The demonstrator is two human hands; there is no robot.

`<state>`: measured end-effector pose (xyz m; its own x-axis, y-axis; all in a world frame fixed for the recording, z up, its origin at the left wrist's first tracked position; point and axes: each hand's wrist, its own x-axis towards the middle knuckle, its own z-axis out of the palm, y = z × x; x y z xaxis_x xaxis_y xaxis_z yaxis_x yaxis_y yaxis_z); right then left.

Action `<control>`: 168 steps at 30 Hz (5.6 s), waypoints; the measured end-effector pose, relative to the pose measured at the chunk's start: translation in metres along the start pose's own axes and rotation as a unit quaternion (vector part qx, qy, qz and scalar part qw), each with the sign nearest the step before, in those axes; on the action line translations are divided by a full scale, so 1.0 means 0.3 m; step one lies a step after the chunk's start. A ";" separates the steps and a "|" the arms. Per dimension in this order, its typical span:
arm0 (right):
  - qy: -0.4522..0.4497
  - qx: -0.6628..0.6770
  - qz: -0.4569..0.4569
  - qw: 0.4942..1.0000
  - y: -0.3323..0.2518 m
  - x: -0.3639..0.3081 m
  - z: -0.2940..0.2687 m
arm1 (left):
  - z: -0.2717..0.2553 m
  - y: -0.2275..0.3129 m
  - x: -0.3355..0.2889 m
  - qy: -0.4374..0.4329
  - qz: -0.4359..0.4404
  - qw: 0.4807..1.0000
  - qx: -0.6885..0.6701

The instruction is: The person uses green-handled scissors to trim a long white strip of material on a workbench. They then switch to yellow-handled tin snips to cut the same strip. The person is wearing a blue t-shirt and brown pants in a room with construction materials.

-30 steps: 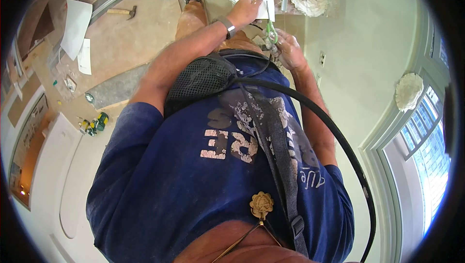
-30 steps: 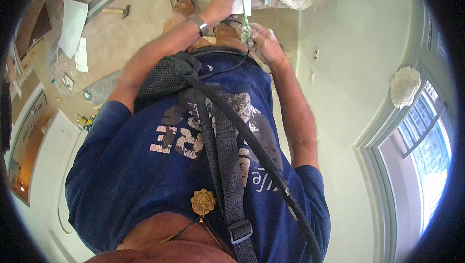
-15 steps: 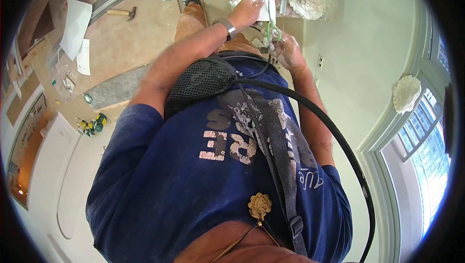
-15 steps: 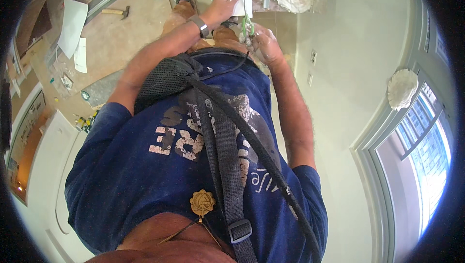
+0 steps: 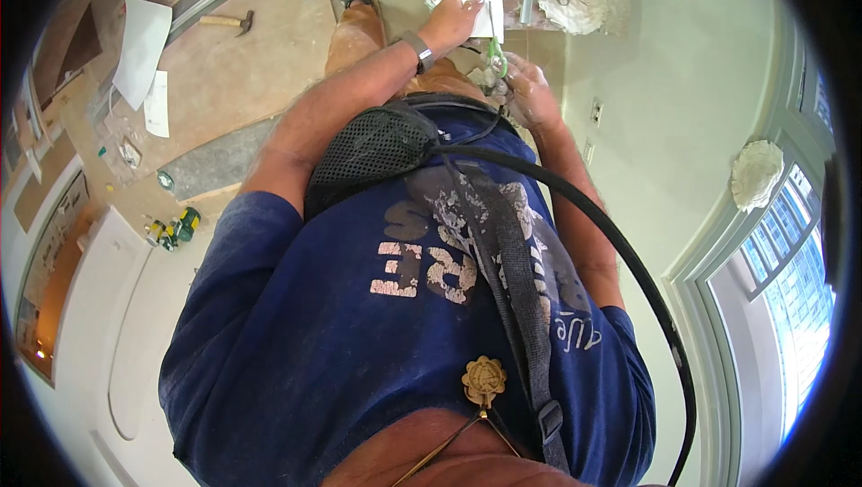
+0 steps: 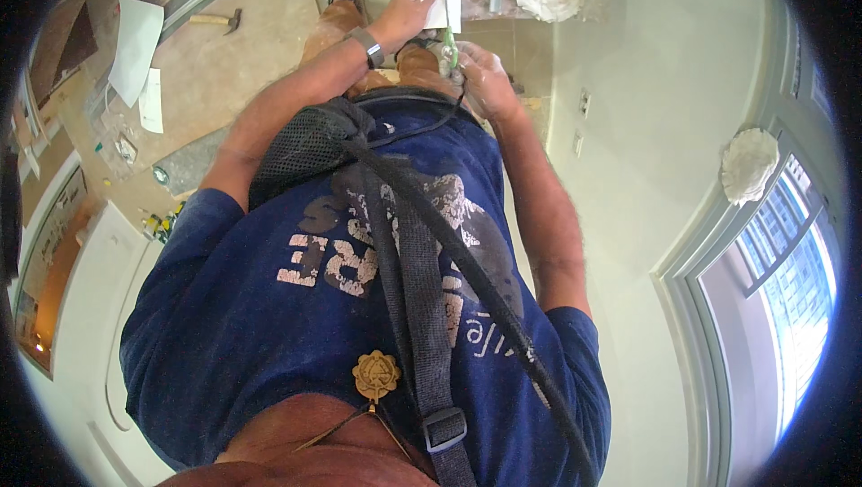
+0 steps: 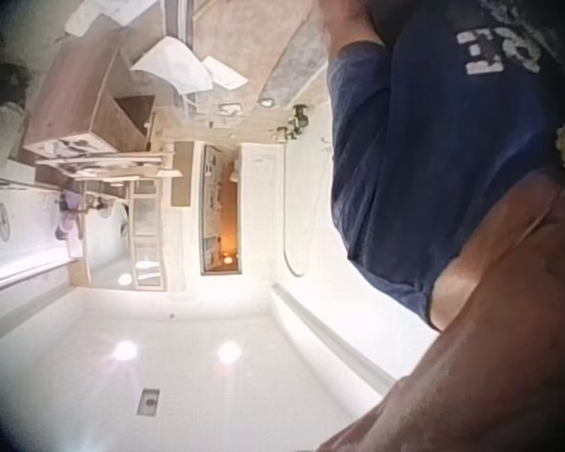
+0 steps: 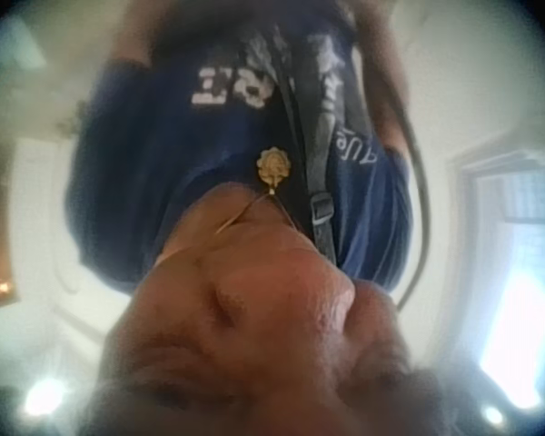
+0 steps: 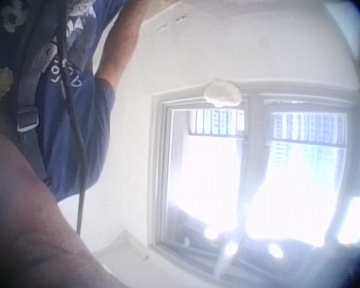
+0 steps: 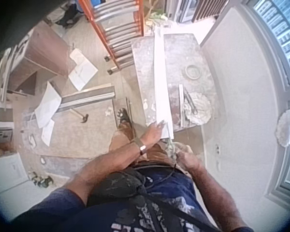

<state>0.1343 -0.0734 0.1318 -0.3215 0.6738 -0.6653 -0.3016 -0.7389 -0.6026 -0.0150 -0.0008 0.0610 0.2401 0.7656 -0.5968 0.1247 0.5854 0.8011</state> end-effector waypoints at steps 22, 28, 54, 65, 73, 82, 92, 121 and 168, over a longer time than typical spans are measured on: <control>-0.027 0.067 -0.005 0.997 -0.051 -0.009 -0.024 | 0.004 0.131 0.001 -0.003 -0.130 0.970 -0.206; 0.009 0.034 -0.001 0.999 -0.048 -0.014 -0.017 | 0.004 0.111 0.014 -0.011 -0.108 0.974 -0.197; 0.012 0.000 -0.006 1.000 -0.034 -0.003 -0.019 | 0.016 0.059 -0.010 -0.009 0.011 0.996 -0.085; -0.016 0.006 -0.023 1.000 -0.012 -0.007 -0.028 | 0.008 0.038 0.051 0.079 0.042 0.994 0.056; -0.015 0.056 -0.026 0.998 -0.011 -0.007 -0.018 | 0.011 0.095 0.008 0.075 0.046 0.989 0.121; 0.003 0.040 -0.021 0.999 -0.024 -0.016 -0.004 | 0.005 0.068 0.021 0.082 0.070 0.987 0.122; -0.047 0.109 -0.041 0.992 -0.008 -0.019 -0.023 | 0.019 0.106 0.003 0.105 0.114 0.981 0.116; -0.003 0.145 -0.025 0.989 -0.022 -0.015 0.055 | 0.003 0.112 -0.024 0.087 0.090 0.986 0.109; 0.026 0.128 0.025 0.991 0.010 0.059 -0.046 | -0.108 -0.035 0.027 -0.045 -0.130 0.990 -0.005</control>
<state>0.1399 -0.0638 0.1122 -0.2966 0.6309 -0.7169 -0.5067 -0.7403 -0.4419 -0.0456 0.0078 0.0462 0.2857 0.5618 -0.7764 0.1847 0.7627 0.6198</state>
